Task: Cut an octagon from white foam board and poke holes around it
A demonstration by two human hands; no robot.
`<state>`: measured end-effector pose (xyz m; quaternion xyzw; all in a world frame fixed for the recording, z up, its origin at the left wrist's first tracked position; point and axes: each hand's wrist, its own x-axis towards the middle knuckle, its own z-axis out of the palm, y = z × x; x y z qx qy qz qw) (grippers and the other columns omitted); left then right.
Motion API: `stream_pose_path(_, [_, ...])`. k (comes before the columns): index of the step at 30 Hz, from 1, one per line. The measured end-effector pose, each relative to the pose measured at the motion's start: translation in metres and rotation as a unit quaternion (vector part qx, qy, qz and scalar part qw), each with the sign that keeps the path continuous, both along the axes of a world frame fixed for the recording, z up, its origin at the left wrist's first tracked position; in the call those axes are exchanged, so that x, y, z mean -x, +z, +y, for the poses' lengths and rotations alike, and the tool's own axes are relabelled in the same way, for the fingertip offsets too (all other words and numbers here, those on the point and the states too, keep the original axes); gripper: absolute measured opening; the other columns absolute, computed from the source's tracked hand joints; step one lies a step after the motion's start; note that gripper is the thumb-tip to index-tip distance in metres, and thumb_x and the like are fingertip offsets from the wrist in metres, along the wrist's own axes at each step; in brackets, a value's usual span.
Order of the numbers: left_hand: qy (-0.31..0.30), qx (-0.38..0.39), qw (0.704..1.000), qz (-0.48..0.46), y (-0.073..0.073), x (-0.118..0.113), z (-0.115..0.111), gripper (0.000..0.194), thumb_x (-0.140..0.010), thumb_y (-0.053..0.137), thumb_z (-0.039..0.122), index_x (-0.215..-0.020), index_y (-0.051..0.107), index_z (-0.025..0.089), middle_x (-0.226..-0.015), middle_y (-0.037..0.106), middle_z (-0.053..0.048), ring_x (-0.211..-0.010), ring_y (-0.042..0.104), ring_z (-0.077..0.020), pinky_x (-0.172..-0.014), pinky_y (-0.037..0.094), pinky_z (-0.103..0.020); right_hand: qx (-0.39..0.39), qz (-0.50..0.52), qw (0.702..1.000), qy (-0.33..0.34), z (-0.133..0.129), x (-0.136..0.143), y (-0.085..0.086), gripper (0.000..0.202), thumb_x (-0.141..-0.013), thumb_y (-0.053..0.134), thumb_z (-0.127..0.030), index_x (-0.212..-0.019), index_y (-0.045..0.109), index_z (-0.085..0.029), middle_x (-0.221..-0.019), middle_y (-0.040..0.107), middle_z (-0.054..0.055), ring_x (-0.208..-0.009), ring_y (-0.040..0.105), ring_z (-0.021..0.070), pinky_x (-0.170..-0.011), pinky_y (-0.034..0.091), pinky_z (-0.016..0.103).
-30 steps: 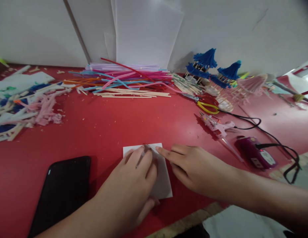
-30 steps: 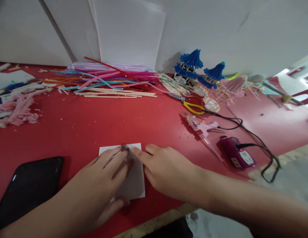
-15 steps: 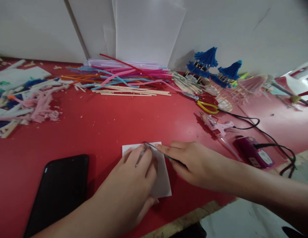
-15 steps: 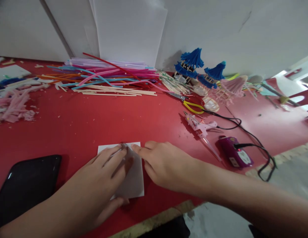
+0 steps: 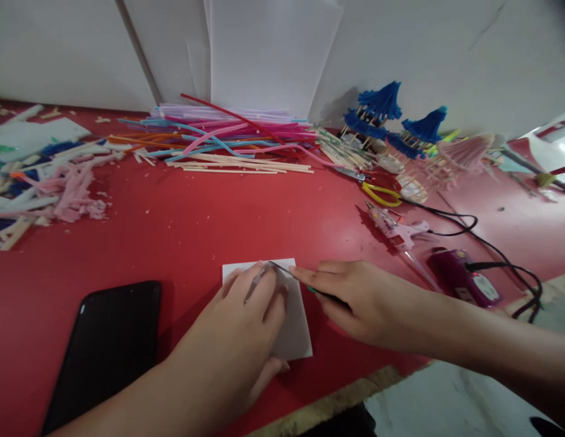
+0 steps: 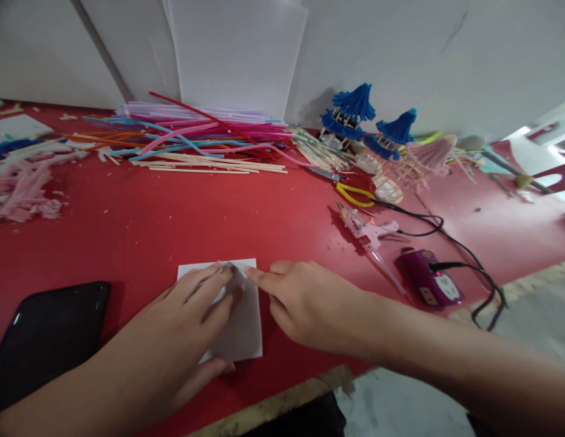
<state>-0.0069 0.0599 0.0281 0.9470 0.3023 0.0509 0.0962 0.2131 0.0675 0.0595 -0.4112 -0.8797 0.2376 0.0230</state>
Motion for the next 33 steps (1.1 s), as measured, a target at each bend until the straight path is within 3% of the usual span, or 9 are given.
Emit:
stream_pose_path(16, [0.01, 0.035, 0.999, 0.006, 0.002, 0.0, 0.0, 0.071, -0.072, 0.073, 0.051, -0.125, 0.058, 0.008, -0.128, 0.058, -0.021, -0.12, 0.051, -0.0433, -0.098, 0.045, -0.057, 0.033, -0.042, 0.998, -0.015, -0.009, -0.008, 0.004, 0.051, -0.087, 0.045, -0.009, -0.138, 0.052, -0.015, -0.102, 0.071, 0.011, -0.086, 0.066, 0.021, -0.078, 0.052, 0.033])
stream_pose_path(22, [0.012, 0.019, 1.0, -0.001, 0.002, 0.001, 0.0, 0.068, -0.072, 0.072, 0.051, -0.124, 0.058, 0.01, -0.131, 0.057, -0.022, -0.12, 0.051, -0.0424, -0.099, 0.043, -0.056, 0.01, -0.044, 0.999, -0.016, -0.018, -0.016, 0.005, 0.052, -0.086, 0.048, -0.009, -0.137, 0.054, -0.017, -0.102, 0.072, 0.01, -0.084, 0.068, 0.0189, -0.077, 0.053, 0.029])
stream_pose_path(33, [0.011, 0.011, 1.0, 0.005, 0.0, 0.001, 0.0, 0.068, -0.074, 0.071, 0.053, -0.125, 0.059, 0.011, -0.133, 0.056, -0.02, -0.122, 0.05, -0.0415, -0.1, 0.044, -0.055, 0.06, -0.08, 0.994, -0.038, -0.027, -0.021, 0.005, 0.057, -0.087, 0.044, -0.008, -0.143, 0.046, -0.011, -0.112, 0.07, 0.014, -0.096, 0.068, 0.0232, -0.087, 0.056, 0.038])
